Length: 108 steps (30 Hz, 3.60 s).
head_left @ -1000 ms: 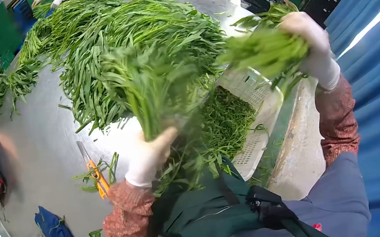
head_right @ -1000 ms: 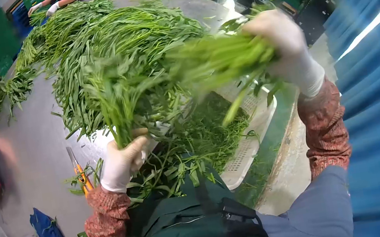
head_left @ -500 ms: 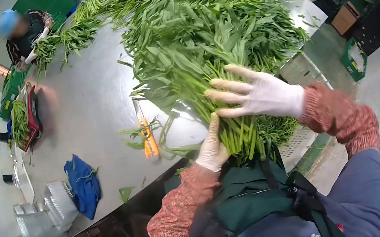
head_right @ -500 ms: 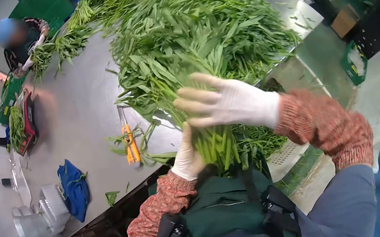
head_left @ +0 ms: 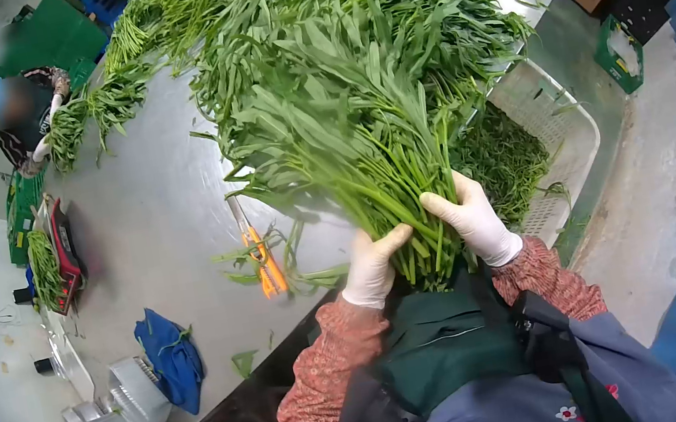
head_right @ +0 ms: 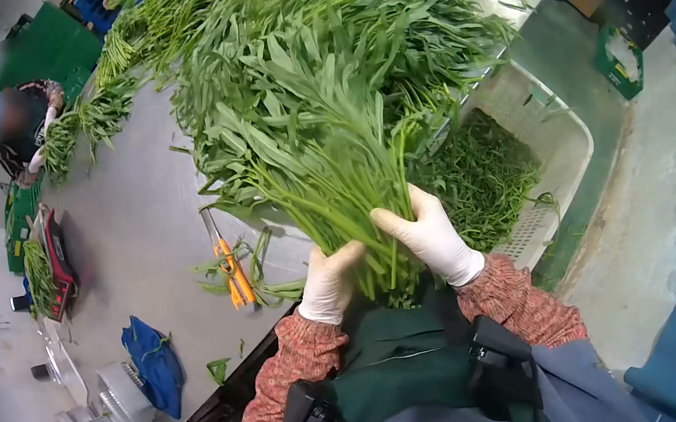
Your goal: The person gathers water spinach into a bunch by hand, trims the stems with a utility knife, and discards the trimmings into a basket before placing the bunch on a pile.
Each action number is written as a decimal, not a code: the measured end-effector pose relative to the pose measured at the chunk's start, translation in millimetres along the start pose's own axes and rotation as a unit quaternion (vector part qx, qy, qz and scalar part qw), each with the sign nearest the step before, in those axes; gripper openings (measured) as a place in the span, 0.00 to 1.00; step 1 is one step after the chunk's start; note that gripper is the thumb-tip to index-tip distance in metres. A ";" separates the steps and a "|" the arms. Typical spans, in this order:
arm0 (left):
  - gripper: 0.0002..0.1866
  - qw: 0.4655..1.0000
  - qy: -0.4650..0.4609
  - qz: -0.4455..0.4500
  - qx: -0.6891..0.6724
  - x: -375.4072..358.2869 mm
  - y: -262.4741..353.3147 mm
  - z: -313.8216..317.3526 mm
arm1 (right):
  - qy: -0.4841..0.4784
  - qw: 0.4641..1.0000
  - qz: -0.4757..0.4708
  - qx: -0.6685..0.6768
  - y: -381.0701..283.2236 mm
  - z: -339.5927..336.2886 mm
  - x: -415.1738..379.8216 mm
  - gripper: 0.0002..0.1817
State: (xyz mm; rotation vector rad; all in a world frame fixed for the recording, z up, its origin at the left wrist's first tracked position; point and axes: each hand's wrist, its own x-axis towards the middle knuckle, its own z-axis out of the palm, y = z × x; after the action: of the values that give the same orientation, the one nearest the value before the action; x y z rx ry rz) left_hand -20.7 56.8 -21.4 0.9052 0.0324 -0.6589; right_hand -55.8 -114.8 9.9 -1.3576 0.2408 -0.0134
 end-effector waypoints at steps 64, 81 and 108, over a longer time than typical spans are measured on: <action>0.17 0.992 0.105 0.060 -0.028 9.3 -2.0 4.6 | -0.124 0.985 0.046 -0.110 -4.8 0.9 12.2 0.43; 0.30 0.998 -0.016 -0.002 -0.060 17.6 16.5 12.4 | -0.161 0.931 -0.067 -0.321 -27.2 2.9 19.8 0.48; 0.39 0.220 -0.169 0.531 0.801 29.6 201.3 95.7 | -0.170 0.840 -0.281 -0.433 -145.4 31.3 33.1 0.26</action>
State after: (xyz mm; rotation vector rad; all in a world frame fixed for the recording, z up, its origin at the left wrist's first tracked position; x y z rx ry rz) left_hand 89.2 58.8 174.8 2.2713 -1.9267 0.9244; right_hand 0.9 -120.8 151.2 -2.2623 -0.5368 -0.1709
